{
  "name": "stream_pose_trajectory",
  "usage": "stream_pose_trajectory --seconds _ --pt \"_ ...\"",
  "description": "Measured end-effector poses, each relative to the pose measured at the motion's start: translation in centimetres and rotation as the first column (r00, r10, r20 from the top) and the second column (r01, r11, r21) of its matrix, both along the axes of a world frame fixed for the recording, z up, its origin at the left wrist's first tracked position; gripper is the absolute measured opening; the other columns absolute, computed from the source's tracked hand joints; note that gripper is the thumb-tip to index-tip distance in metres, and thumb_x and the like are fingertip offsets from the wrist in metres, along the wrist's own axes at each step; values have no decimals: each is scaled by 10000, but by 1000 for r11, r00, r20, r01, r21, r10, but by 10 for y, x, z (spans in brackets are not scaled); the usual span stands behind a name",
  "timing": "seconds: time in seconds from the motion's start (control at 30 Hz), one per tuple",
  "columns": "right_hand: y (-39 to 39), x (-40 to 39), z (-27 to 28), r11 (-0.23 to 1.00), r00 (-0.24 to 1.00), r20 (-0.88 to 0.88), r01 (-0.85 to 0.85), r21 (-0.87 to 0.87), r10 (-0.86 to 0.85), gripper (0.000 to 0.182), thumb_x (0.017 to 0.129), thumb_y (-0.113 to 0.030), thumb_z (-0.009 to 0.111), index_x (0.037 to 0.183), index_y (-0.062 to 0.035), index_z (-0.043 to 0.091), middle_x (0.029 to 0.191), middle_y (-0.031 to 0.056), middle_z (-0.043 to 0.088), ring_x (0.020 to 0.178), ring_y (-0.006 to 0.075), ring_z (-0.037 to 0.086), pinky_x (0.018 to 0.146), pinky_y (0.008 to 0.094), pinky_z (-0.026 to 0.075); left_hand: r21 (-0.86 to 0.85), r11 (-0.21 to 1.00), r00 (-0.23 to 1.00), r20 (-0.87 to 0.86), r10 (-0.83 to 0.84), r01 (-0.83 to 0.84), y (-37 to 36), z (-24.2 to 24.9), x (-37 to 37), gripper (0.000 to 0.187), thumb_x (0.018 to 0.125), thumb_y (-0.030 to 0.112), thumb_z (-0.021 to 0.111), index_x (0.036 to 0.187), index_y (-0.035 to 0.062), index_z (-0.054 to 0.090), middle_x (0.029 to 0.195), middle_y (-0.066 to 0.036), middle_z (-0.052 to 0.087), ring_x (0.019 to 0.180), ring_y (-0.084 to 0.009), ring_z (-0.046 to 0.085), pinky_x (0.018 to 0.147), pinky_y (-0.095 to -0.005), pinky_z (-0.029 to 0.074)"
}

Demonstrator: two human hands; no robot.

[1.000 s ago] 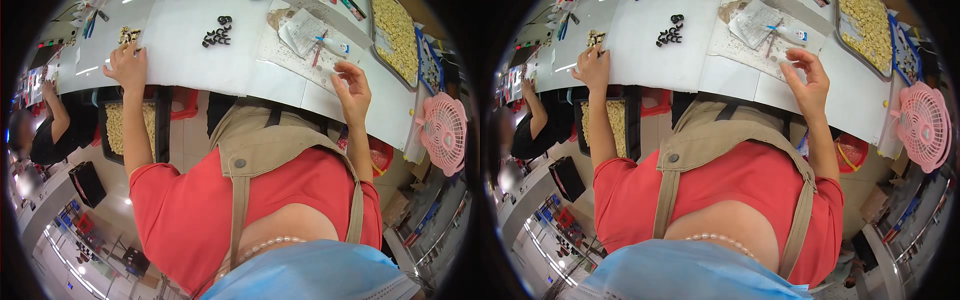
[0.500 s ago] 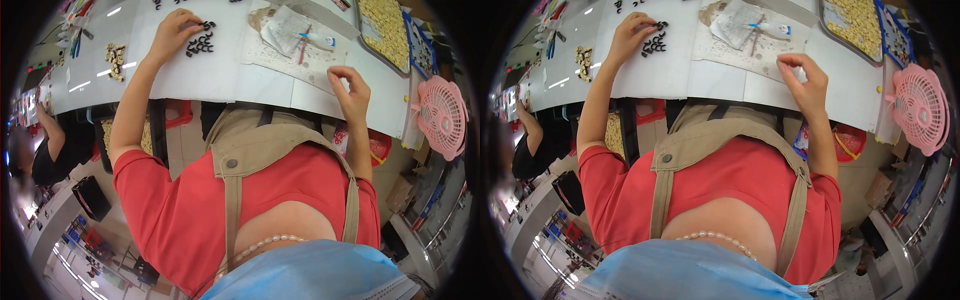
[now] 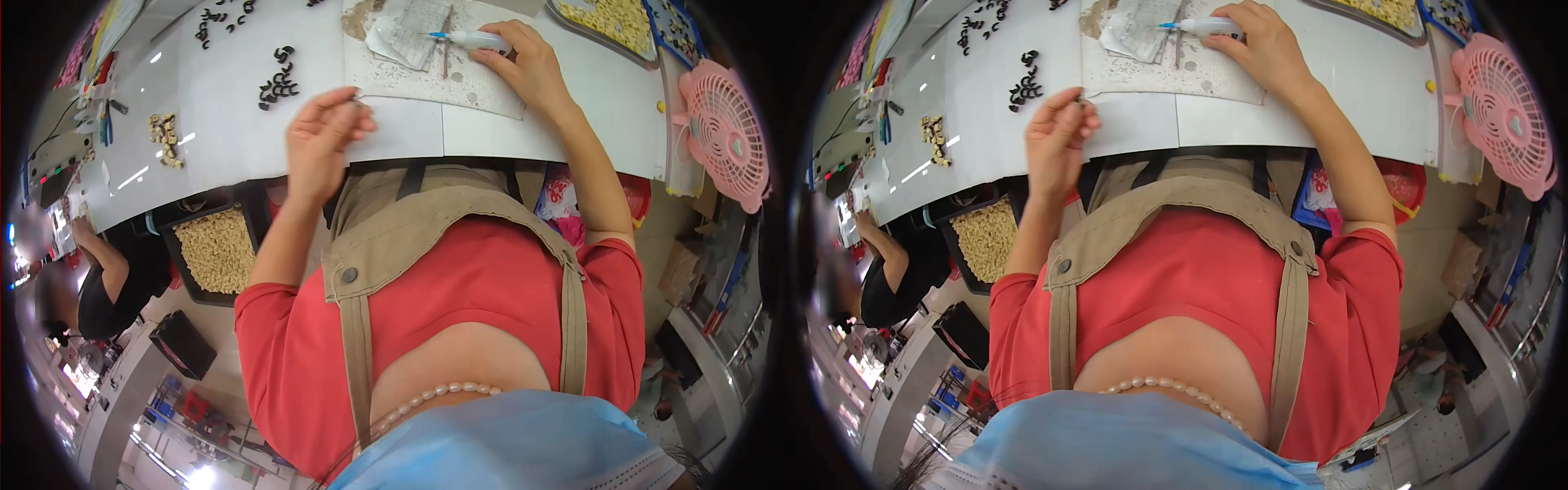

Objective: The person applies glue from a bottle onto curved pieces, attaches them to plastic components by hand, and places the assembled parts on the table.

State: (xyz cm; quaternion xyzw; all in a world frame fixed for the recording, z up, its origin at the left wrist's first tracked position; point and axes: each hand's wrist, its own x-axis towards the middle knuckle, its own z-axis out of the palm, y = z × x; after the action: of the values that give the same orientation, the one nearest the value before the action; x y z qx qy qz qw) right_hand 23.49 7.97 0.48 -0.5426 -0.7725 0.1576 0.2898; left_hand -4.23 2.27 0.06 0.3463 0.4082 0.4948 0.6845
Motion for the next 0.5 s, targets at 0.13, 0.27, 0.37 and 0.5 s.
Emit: stream_pose_trajectory --seconds 0.13,0.27,0.37,0.5 --pt "-34 -4 12 975 948 -260 140 -174 -183 230 771 -176 649 930 -24 583 709 32 567 595 72 494 547 206 407 -157 985 984 174 -41 69 -24 0 43 278 786 2 597 1050 -50 525 858 -143 612 742 -168 608 630 -210 479" --pt "-78 -8 21 980 810 -552 151 -132 -199 163 760 -124 666 832 -12 572 635 -13 556 547 25 471 478 163 359 -178 979 979 194 -68 103 -33 7 57 301 765 -12 615 1048 -54 524 867 -146 613 770 -173 617 629 -209 485" --pt "-102 -13 36 986 766 -622 93 -140 -161 152 730 -80 689 775 -16 559 606 -32 542 532 12 460 458 158 345 -181 977 983 166 -83 113 -36 7 60 298 767 -8 612 1049 -53 525 872 -142 612 782 -171 618 633 -209 484" --pt "-112 -23 42 986 783 -604 66 -154 -147 179 706 -81 708 705 -21 538 576 -21 544 504 26 464 432 174 352 -206 973 987 143 -76 105 -40 9 59 291 771 -9 605 1048 -52 528 872 -136 613 787 -170 618 640 -210 481"
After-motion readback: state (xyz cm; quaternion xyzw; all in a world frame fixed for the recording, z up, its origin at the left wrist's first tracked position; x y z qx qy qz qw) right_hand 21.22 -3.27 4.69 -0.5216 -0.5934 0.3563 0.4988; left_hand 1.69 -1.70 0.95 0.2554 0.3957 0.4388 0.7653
